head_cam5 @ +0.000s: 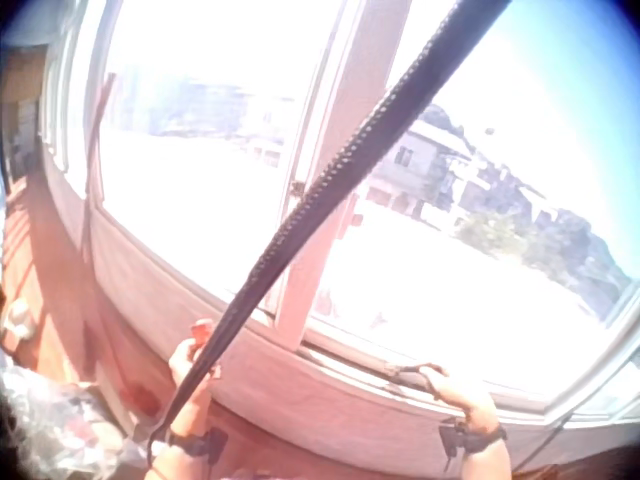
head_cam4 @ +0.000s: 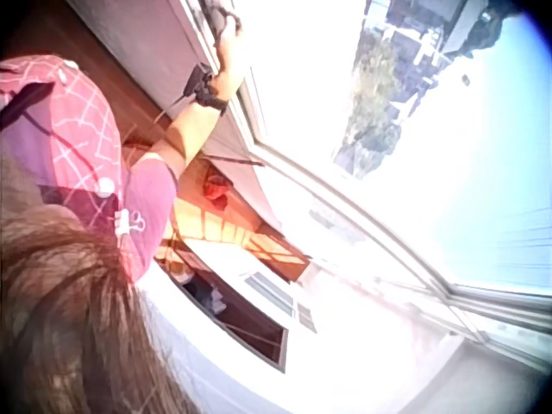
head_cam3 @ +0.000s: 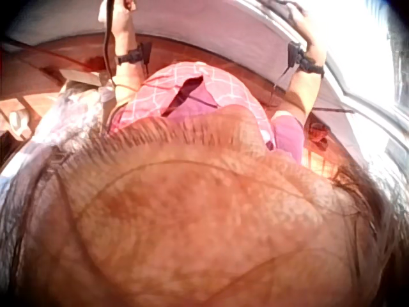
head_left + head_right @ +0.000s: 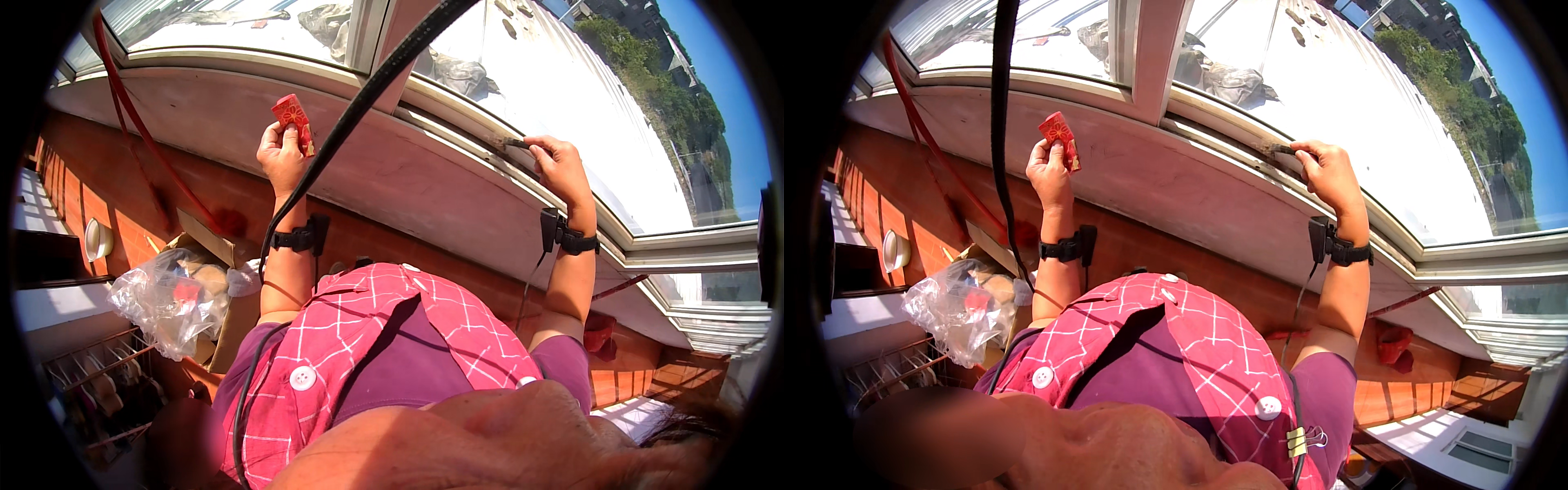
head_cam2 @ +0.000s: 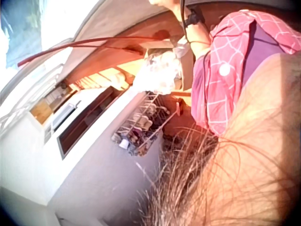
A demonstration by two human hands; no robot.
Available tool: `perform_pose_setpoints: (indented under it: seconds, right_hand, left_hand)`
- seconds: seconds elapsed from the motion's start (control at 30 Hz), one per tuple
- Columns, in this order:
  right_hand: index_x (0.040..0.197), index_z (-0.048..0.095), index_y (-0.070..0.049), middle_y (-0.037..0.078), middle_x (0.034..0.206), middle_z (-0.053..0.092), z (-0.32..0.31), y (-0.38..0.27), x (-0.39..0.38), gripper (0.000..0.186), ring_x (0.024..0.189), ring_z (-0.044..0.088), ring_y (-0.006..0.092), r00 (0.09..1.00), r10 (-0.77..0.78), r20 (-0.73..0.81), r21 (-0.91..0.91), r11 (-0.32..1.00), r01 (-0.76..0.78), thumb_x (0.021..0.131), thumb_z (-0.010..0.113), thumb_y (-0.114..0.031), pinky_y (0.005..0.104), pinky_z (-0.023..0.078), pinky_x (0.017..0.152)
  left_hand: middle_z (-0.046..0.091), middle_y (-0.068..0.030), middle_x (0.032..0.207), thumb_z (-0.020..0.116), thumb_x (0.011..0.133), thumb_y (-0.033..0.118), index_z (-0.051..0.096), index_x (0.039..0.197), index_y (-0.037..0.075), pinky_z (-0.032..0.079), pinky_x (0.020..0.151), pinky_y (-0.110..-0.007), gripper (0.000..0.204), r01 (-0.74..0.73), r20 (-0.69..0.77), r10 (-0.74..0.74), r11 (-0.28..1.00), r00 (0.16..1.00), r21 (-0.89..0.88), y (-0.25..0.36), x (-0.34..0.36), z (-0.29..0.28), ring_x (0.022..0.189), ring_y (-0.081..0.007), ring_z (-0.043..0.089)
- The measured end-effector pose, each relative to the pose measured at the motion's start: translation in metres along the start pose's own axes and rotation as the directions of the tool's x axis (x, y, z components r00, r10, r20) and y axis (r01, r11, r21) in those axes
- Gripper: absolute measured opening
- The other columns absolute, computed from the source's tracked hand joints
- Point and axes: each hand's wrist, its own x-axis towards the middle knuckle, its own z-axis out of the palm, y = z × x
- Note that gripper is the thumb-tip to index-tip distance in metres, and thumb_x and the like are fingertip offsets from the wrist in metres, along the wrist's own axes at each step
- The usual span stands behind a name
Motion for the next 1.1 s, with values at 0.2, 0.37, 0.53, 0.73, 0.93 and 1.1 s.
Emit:
perform_pose_setpoints:
  seconds: [0.2,0.37,0.53,0.73,0.93,1.1]
  right_hand:
    - [0.106,0.067,-0.005,0.016,0.086,0.068,0.087,-0.012,0.055,0.022,0.072,0.064,0.0282,0.922,-0.384,-0.041,-0.153,0.915,0.374,0.086,0.061,-0.013,0.0343,0.050,0.070]
    - [0.104,0.070,-0.012,0.015,0.094,0.068,0.073,0.020,0.037,0.021,0.087,0.064,0.0320,0.974,-0.225,0.000,-0.227,0.949,0.219,0.084,0.063,-0.015,0.0377,0.050,0.079]
    - [0.103,0.071,-0.012,0.015,0.095,0.069,0.012,0.051,-0.004,0.020,0.090,0.066,0.0301,1.000,0.014,-0.006,-0.435,0.900,-0.015,0.085,0.062,-0.015,0.0373,0.050,0.081]
    - [0.105,0.070,-0.011,0.014,0.094,0.070,-0.029,0.084,-0.040,0.022,0.091,0.066,0.0281,0.987,0.130,-0.097,-0.459,0.874,-0.160,0.086,0.063,-0.015,0.0368,0.050,0.080]
    - [0.104,0.069,-0.005,0.012,0.083,0.070,-0.028,0.086,-0.062,0.020,0.072,0.064,0.0224,0.984,0.093,-0.153,-0.187,0.975,-0.121,0.087,0.061,-0.012,0.0323,0.049,0.072]
    - [0.107,0.068,-0.005,0.001,0.070,0.060,-0.051,0.100,-0.077,0.021,0.059,0.054,0.0072,0.965,0.155,-0.211,-0.025,0.986,-0.164,0.089,0.057,-0.009,0.0237,0.046,0.051]
  left_hand:
    - [0.064,-0.0036,0.086,0.055,0.093,0.004,0.059,0.101,-0.002,0.050,0.060,-0.022,0.011,0.004,0.087,-0.005,1.000,0.996,0.013,0.008,-0.008,0.018,0.069,-0.0075,0.059]
    - [0.064,-0.0034,0.086,0.055,0.093,0.004,0.059,0.101,-0.002,0.049,0.060,-0.021,0.011,-0.032,0.058,0.028,0.998,0.998,0.055,0.004,-0.011,0.005,0.069,-0.0073,0.059]
    - [0.064,-0.0026,0.084,0.055,0.093,0.006,0.060,0.100,-0.001,0.048,0.057,-0.021,0.011,-0.060,0.099,0.050,0.993,0.994,0.102,0.010,-0.015,0.020,0.067,-0.0062,0.058]
    - [0.064,-0.0012,0.083,0.058,0.091,0.002,0.062,0.099,-0.001,0.044,0.055,-0.020,0.009,-0.148,0.462,0.098,0.986,0.881,0.073,0.019,-0.037,0.088,0.066,-0.0050,0.055]
    - [0.064,-0.0113,0.086,0.061,0.083,0.002,0.064,0.093,0.003,0.048,0.063,-0.032,0.010,-0.640,0.824,0.307,0.764,0.476,0.085,0.032,-0.061,0.167,0.074,-0.0291,0.062]
    - [0.062,-0.0068,0.082,0.057,0.081,0.003,0.064,0.085,0.008,0.048,0.063,-0.038,0.009,-0.884,0.944,0.279,0.466,0.176,0.027,0.006,-0.057,0.206,0.075,-0.0287,0.062]
